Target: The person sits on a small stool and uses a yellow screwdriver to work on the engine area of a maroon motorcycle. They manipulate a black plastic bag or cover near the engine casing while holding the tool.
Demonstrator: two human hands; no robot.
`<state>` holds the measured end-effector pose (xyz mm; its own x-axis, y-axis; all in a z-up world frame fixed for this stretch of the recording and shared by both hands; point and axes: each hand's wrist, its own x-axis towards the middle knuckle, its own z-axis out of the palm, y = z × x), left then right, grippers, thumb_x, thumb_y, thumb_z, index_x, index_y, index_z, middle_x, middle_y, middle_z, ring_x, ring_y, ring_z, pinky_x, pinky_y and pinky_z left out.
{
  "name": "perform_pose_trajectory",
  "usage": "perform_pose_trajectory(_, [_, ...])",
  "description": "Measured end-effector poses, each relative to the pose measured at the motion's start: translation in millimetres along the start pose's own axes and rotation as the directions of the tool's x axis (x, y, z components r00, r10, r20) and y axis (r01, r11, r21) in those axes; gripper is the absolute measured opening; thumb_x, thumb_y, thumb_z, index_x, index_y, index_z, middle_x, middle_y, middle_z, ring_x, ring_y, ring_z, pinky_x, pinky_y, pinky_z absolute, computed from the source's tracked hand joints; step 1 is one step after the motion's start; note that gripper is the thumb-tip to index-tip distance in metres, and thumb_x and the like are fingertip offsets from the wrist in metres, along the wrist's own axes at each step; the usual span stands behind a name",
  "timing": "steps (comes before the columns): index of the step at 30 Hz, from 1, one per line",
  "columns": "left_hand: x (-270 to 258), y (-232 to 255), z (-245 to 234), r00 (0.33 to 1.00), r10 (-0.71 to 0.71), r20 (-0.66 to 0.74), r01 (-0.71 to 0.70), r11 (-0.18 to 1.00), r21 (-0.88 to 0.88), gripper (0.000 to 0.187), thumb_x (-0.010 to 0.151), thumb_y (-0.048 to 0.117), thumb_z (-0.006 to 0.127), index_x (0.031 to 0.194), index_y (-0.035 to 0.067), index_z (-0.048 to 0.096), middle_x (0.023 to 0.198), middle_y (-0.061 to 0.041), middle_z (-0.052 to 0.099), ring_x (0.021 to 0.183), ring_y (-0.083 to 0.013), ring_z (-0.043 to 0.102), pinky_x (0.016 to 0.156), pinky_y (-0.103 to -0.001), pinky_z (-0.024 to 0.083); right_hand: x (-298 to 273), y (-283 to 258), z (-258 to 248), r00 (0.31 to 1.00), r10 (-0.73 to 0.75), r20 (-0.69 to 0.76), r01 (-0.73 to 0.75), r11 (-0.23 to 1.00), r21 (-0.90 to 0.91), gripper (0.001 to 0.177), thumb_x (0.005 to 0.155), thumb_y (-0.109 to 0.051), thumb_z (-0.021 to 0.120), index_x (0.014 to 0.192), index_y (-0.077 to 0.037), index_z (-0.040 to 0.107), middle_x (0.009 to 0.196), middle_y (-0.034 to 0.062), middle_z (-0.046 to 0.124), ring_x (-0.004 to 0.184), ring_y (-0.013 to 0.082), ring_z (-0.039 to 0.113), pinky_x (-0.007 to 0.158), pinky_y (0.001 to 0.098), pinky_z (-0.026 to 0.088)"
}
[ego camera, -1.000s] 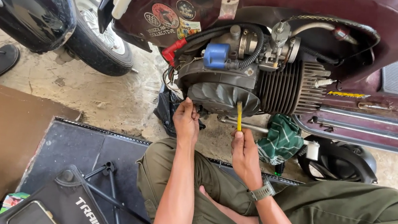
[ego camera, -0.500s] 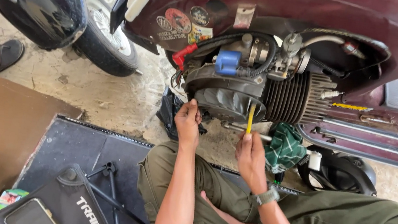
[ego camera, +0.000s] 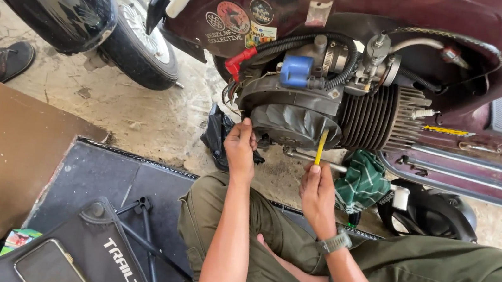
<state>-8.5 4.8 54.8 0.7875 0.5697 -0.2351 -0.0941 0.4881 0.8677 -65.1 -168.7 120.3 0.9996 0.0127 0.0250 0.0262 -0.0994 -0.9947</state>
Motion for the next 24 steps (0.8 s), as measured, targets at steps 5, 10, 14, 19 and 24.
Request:
perform_pose_trajectory(5, [1,-7,-4,1.000,-0.012,0.006,0.012,1.000,0.002,0.036,0.112,0.033,0.061,0.084,0.012,0.062,0.067,-0.002,0.050,0.059,-0.0093,0.044,0.055,-0.027,0.038,4,-6,-3,1.000,-0.008,0.020,0.008,1.000,0.009,0.034,0.115,-0.020,0.029,0.102,-0.001,0.054,0.059,0.0005,0.040,0.045,0.0100,0.041,0.044,0.0232,0.038])
perform_pose_trajectory(10, [7,-13,-4,0.999,-0.051,-0.016,0.051,0.999,0.009,0.031,0.110,0.033,0.063,0.089,0.010,0.063,0.068,-0.002,0.049,0.058,-0.0095,0.044,0.054,-0.026,0.037,1,-8,-3,1.000,0.007,0.002,-0.007,0.998,0.065,0.033,0.114,-0.020,0.029,0.104,0.000,0.054,0.060,-0.0013,0.034,0.046,0.0088,0.037,0.043,0.0217,0.035])
perform_pose_trajectory(14, [2,-6,-1,0.998,-0.045,-0.033,0.046,0.998,0.050,0.024,0.109,0.029,0.064,0.096,0.009,0.061,0.071,-0.002,0.049,0.059,-0.0094,0.046,0.054,-0.026,0.039,3,-8,-3,1.000,0.010,0.008,-0.010,0.998,0.061,0.032,0.114,-0.021,0.031,0.102,-0.001,0.053,0.059,-0.0008,0.036,0.045,0.0082,0.039,0.043,0.0210,0.036])
perform_pose_trajectory(19, [2,-13,-7,0.999,-0.007,0.034,0.004,0.996,0.087,0.020,0.112,0.026,0.060,0.105,0.007,0.060,0.076,-0.001,0.047,0.064,-0.0091,0.047,0.058,-0.030,0.041,0,-3,-4,1.000,0.012,-0.012,-0.011,0.994,0.105,0.031,0.114,-0.020,0.032,0.103,-0.001,0.055,0.060,0.0007,0.037,0.045,0.0087,0.042,0.042,0.0206,0.038])
perform_pose_trajectory(24, [1,-11,-6,1.000,-0.022,-0.002,0.022,0.997,0.073,0.020,0.109,0.025,0.066,0.108,0.007,0.058,0.078,-0.001,0.047,0.063,-0.0078,0.049,0.057,-0.027,0.041,3,-10,-7,1.000,0.017,0.013,-0.017,0.998,0.068,0.033,0.114,-0.021,0.033,0.102,-0.001,0.056,0.058,-0.0012,0.041,0.045,0.0059,0.041,0.042,0.0198,0.036])
